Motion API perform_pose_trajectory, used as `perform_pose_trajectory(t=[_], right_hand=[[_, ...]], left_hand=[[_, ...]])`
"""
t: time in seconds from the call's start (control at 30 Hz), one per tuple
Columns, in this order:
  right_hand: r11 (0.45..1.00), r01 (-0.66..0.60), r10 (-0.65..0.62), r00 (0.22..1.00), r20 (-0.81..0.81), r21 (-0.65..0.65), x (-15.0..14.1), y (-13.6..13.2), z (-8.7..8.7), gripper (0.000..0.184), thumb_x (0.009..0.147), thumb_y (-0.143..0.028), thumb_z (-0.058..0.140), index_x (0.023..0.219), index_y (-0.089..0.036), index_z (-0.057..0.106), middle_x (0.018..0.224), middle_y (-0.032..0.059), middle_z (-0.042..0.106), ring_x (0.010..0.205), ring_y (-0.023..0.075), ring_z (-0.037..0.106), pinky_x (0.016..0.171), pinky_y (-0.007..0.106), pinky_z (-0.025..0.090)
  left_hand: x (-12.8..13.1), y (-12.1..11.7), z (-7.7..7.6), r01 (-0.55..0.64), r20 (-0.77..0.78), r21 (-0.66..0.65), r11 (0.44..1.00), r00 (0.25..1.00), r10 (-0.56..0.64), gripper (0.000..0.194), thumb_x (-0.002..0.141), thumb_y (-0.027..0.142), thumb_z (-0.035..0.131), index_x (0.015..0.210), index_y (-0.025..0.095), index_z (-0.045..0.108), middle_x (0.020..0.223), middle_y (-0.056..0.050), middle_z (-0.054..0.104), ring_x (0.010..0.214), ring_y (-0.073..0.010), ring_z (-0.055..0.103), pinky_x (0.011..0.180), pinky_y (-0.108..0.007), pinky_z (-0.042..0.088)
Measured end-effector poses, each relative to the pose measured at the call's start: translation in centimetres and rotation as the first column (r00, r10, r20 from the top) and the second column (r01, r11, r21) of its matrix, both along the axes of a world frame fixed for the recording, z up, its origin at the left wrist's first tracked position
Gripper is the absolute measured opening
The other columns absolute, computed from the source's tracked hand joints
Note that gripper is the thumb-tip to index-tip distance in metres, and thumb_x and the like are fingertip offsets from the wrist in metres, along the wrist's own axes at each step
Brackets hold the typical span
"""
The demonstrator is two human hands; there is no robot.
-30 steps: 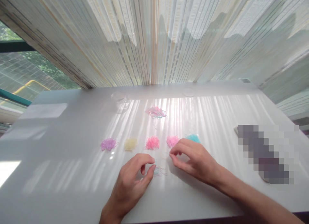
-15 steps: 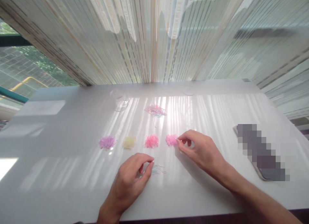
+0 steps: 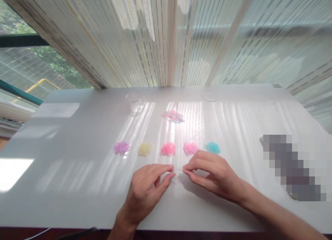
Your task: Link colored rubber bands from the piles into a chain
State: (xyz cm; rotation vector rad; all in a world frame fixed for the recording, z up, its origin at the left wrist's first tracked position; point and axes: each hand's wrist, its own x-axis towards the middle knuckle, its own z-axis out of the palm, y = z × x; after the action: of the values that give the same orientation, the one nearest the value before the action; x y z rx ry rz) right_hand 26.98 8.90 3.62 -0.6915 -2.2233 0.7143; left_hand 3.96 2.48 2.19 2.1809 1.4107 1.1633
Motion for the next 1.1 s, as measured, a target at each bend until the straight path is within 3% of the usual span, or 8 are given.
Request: perform_pose_trajectory(t=[0.23,0.3,0.37,0.5,0.6,0.8,1.1], right_hand=[[0.999,-0.025,0.024,0.999,0.038,0.044,-0.1,-0.2,-0.3,0.008,0.100,-0.016,0.061,0.101,-0.018,0.069,0.082,0.0033,0.070,0.072,0.0142,0.063,0.064,0.025,0.050],[0.998,-0.020,0.015,0.998,0.067,0.067,0.0,0.0,-0.5,0.011,0.100,-0.020,0.062,0.109,-0.017,0.067,0.084,0.0042,0.070,0.073,0.0153,0.063,0.065,0.026,0.050],[0.997,-0.036,0.027,0.994,0.106,0.075,0.1,0.1,-0.8,0.013,0.101,-0.021,0.060,0.112,-0.017,0.066,0.082,0.0038,0.069,0.071,0.0156,0.062,0.062,0.027,0.048],[0.994,-0.094,0.083,0.981,0.173,0.058,0.1,0.2,-1.2,0.012,0.103,-0.018,0.054,0.105,-0.019,0.066,0.077,0.0022,0.066,0.066,0.0152,0.058,0.059,0.028,0.044],[0.991,-0.126,0.117,0.972,0.202,0.034,0.0,0.1,-1.4,0.014,0.103,-0.018,0.052,0.104,-0.019,0.067,0.075,0.0016,0.064,0.065,0.0153,0.056,0.058,0.028,0.043],[0.991,-0.135,0.134,0.962,0.236,-0.015,-0.1,0.2,-1.4,0.018,0.104,-0.019,0.050,0.101,-0.019,0.068,0.074,0.0014,0.062,0.065,0.0149,0.055,0.058,0.028,0.042],[0.991,-0.131,0.132,0.960,0.246,-0.019,0.0,0.2,-1.4,0.020,0.105,-0.020,0.050,0.100,-0.019,0.069,0.073,0.0009,0.062,0.064,0.0142,0.055,0.058,0.028,0.042]], left_hand=[[-0.2,-0.1,0.4,0.015,-0.010,0.020,1.000,1.000,-0.015,0.012,0.093,0.011,0.073,0.102,0.019,0.072,0.082,0.002,0.077,0.060,-0.0094,0.062,0.064,-0.024,0.050],[-1.1,-0.1,0.5,-0.049,-0.003,0.015,0.999,0.999,0.049,0.013,0.093,0.011,0.072,0.102,0.020,0.073,0.086,0.001,0.078,0.064,-0.0100,0.063,0.065,-0.023,0.050],[-2.7,-0.1,0.5,-0.188,0.001,-0.004,0.982,0.982,0.188,0.009,0.094,0.013,0.071,0.098,0.021,0.075,0.089,-0.001,0.075,0.066,-0.0105,0.061,0.062,-0.023,0.049],[-6.6,0.0,0.5,-0.553,-0.065,0.045,0.832,0.829,0.555,0.008,0.093,0.023,0.073,0.096,0.021,0.080,0.081,0.001,0.067,0.056,-0.0092,0.046,0.056,-0.024,0.044],[-8.6,0.1,0.4,-0.666,-0.128,0.060,0.743,0.733,0.668,0.012,0.091,0.029,0.074,0.091,0.020,0.081,0.076,0.002,0.064,0.055,-0.0099,0.045,0.056,-0.025,0.042],[-9.0,0.3,-0.1,-0.720,-0.157,0.003,0.694,0.685,0.711,0.016,0.089,0.034,0.072,0.088,0.022,0.082,0.076,0.002,0.066,0.056,-0.0106,0.049,0.058,-0.025,0.044],[-8.7,0.2,-0.7,-0.720,-0.191,-0.020,0.694,0.684,0.704,0.016,0.089,0.035,0.071,0.091,0.023,0.082,0.077,0.002,0.065,0.055,-0.0104,0.049,0.057,-0.025,0.043]])
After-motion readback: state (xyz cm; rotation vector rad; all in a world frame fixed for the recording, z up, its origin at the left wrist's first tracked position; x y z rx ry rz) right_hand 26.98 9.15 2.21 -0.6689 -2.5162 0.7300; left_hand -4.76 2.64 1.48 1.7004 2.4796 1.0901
